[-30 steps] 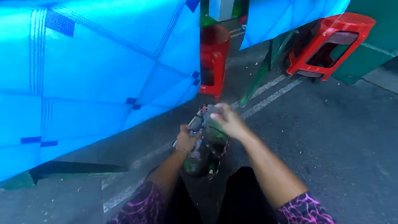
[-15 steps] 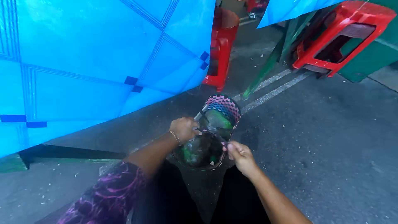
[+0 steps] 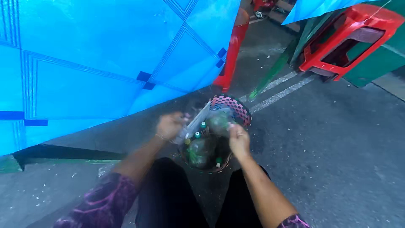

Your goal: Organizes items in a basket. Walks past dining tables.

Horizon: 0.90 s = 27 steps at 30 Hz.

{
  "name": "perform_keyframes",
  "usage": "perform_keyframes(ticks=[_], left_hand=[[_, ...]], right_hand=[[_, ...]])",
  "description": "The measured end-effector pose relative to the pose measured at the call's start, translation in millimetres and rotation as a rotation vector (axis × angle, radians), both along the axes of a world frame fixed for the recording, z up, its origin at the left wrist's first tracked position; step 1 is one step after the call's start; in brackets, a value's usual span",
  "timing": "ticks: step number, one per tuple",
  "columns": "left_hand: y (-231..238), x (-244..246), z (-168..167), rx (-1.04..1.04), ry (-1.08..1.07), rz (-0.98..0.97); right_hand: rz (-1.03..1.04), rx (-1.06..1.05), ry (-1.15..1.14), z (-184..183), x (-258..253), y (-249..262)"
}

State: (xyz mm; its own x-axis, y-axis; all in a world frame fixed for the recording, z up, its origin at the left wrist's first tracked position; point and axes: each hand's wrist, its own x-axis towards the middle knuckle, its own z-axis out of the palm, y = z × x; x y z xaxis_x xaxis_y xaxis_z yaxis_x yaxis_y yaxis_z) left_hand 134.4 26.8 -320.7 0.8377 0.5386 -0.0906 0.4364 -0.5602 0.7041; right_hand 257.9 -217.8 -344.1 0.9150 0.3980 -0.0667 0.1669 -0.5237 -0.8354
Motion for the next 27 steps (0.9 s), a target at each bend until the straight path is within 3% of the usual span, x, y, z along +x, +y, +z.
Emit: perform_keyframes(ticks=[2,4,6,8,11,13,15,19,21,23,25,27], left_hand=[[33,-14,1,-0.068,0.045,0.266],[53,-19,-13,-0.092,0.097,0.379],[58,-14,-27,-0.135,0.101,0.416],[57,-1,-24,-0.153,0.062,0.388],[53,15,-6,-0.173,-0.021,0.277],[45,22,8,-0.157,0.007,0.138],[35,25,17,-0.137,0.040,0.009],[10,15,21,-0.167,-0.134,-0.019],[-3,4,15,-0.220,-0.281,-0.029],[-18,-6,8,-0.317,-0.326,-0.125],[-30,-12,-1,-0.399,-0.257,-0.240],[-36,-11,-8,-0.380,-0.070,-0.313]], right_hand=[[-0.218,0.269,0.077,-14,7,-40],[-0.438,0.520,0.169,-25,10,-78],[-0.526,0.637,0.238,-29,-1,-113],[-0.426,0.690,0.212,-31,-20,-137],[-0.099,0.741,0.122,-34,-43,-154],[0.044,0.691,0.067,-32,-50,-155],[0.033,0.559,-0.014,-26,-51,-152],[-0.153,-0.057,-0.166,-7,-34,-160],[-0.200,-0.241,-0.032,-1,-28,-166],[-0.212,-0.306,0.303,8,-29,-164],[-0.206,-0.193,0.712,19,-33,-155],[-0.135,0.114,0.938,29,-40,-142]])
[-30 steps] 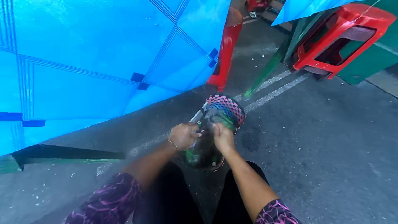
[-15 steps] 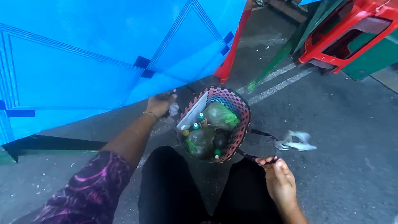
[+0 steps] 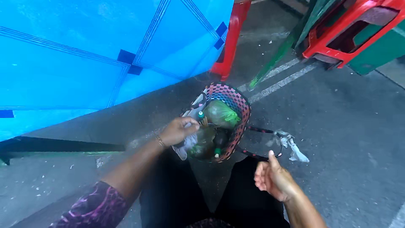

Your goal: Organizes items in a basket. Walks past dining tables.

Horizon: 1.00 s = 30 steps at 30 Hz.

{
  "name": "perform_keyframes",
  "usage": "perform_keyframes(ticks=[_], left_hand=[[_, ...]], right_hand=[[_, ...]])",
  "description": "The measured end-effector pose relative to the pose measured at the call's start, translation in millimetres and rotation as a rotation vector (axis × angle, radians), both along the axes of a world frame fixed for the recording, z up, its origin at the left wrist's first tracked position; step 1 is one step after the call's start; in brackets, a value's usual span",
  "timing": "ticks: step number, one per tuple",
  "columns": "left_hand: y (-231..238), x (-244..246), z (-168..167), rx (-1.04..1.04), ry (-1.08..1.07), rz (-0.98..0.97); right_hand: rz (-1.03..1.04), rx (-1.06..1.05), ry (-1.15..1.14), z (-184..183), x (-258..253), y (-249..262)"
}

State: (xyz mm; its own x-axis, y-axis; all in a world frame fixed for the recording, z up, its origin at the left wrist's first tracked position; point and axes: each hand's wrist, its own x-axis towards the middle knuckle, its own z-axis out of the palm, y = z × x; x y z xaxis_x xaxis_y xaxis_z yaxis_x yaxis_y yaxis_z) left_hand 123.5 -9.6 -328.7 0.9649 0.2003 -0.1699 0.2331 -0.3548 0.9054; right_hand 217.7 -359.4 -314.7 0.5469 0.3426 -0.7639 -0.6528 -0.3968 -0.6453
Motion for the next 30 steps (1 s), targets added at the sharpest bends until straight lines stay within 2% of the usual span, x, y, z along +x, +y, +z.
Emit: perform_keyframes(ticks=[2,4,5,7,9,13,19,24,27,30], left_hand=[[-4,7,-6,0.141,0.253,-0.112],[-11,20,-16,0.304,0.476,-0.198],[-15,26,-21,0.379,0.555,-0.238],[-28,42,-29,0.524,0.672,-0.315],[-42,57,-38,0.613,0.739,-0.354],[-71,77,-46,0.704,0.912,-0.222],[-74,75,-61,0.717,0.958,-0.207],[-74,75,-68,0.669,0.939,-0.157],[-76,75,-60,0.661,0.955,-0.153],[-75,72,-45,0.688,0.953,-0.260]], right_hand=[[-0.017,0.374,0.004,3,-4,16],[-0.064,0.553,-0.101,0,1,43],[-0.087,0.515,-0.237,-3,3,59],[-0.066,0.304,-0.580,-13,5,84],[-0.075,0.150,-0.734,-11,5,99],[-0.042,-0.016,-0.691,-19,7,88],[-0.012,0.005,-0.590,-63,18,30],[0.049,0.022,-0.599,-73,20,21],[0.098,0.011,-0.590,-70,21,23],[0.125,0.019,-0.583,-68,23,24]])
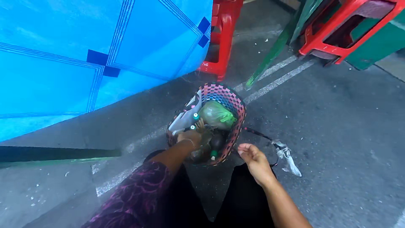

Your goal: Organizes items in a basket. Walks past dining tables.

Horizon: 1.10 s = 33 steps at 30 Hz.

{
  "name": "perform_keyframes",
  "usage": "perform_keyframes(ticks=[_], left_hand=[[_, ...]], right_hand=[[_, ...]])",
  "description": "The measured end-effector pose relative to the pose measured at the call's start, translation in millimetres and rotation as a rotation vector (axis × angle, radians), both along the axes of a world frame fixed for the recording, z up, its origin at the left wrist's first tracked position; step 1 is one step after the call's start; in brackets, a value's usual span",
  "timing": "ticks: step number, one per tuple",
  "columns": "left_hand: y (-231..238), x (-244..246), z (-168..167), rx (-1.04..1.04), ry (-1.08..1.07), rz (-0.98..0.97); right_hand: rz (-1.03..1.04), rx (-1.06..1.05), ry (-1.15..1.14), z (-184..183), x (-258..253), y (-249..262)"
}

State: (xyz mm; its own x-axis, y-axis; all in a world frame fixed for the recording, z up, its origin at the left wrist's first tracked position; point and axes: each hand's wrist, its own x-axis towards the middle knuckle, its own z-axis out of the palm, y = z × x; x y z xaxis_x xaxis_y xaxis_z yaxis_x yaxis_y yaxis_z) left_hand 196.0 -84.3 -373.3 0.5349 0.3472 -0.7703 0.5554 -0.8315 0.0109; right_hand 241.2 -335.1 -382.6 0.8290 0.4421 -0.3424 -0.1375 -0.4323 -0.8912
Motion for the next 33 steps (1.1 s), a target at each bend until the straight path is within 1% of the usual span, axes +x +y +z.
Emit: perform_keyframes(ticks=[4,8,10,13,16,19,22,25,31,33], left_hand=[[10,-4,3,-0.017,-0.025,0.002],[19,-10,-12,-0.023,-0.057,0.059],[20,-11,-20,-0.041,-0.078,0.078],[18,-13,-26,-0.090,-0.088,0.136],[17,-16,-30,-0.098,-0.083,0.189],[17,-17,-26,-0.061,-0.079,0.181],[16,-16,-18,-0.051,-0.075,0.176],[20,-15,-19,-0.053,-0.104,0.160],[27,-13,-22,-0.117,-0.197,0.176],[26,-10,-20,-0.132,-0.214,0.168]], right_hand=[[0.052,-0.069,0.010,3,1,0],[0.176,-0.193,0.036,21,8,23],[0.185,-0.178,0.045,34,12,46],[0.194,-0.168,-0.046,52,13,80],[0.182,-0.093,-0.103,61,12,100],[0.144,-0.033,-0.088,53,14,93],[0.105,-0.042,-0.038,40,15,73],[0.083,-0.048,0.003,30,14,59],[0.046,-0.053,0.045,24,17,54],[0.071,-0.107,0.010,27,16,58]])
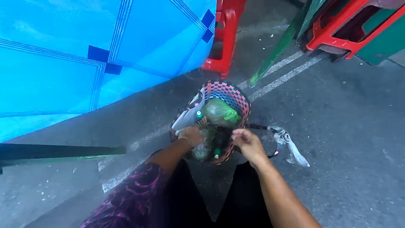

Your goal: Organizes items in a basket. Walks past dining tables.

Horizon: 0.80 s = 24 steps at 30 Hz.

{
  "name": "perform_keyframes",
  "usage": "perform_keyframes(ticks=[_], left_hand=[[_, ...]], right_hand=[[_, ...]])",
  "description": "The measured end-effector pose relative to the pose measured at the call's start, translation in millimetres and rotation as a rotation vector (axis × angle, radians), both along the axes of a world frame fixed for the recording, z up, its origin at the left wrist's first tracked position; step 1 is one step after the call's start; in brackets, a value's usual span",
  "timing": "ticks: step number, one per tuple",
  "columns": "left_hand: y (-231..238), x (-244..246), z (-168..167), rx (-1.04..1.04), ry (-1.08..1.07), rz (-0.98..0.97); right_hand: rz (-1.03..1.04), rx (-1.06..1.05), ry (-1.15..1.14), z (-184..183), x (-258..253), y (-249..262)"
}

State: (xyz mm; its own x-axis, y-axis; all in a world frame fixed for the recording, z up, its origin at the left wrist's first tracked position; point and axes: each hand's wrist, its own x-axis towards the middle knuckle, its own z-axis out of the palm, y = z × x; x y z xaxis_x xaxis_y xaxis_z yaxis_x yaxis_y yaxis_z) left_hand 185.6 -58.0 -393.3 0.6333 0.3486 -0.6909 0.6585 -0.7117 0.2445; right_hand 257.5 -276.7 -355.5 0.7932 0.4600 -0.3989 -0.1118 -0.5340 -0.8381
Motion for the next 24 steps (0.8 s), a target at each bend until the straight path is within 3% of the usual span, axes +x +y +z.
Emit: perform_keyframes(ticks=[2,4,7,10,13,18,21,24], left_hand=[[-4,4,9,-0.007,0.020,-0.030],[-9,10,18,-0.011,0.044,-0.054],[-10,14,17,-0.027,0.025,-0.036],[-8,14,11,-0.062,0.007,0.046],[-5,11,7,-0.065,0.016,0.107],[7,18,33,-0.133,-0.008,0.136],[28,25,47,-0.204,-0.162,0.141],[43,10,57,-0.342,-0.374,0.288]], right_hand=[[0.179,-0.201,-0.076,13,-6,16],[0.485,-0.501,-0.106,23,-17,45],[0.777,-0.748,-0.085,9,-33,82],[0.772,-0.799,-0.106,-24,-38,93],[0.756,-0.786,-0.109,-31,-42,97],[0.764,-0.738,-0.139,-5,-33,100],[0.677,-0.694,-0.218,15,-21,101],[0.618,-0.678,-0.354,37,-2,106]])
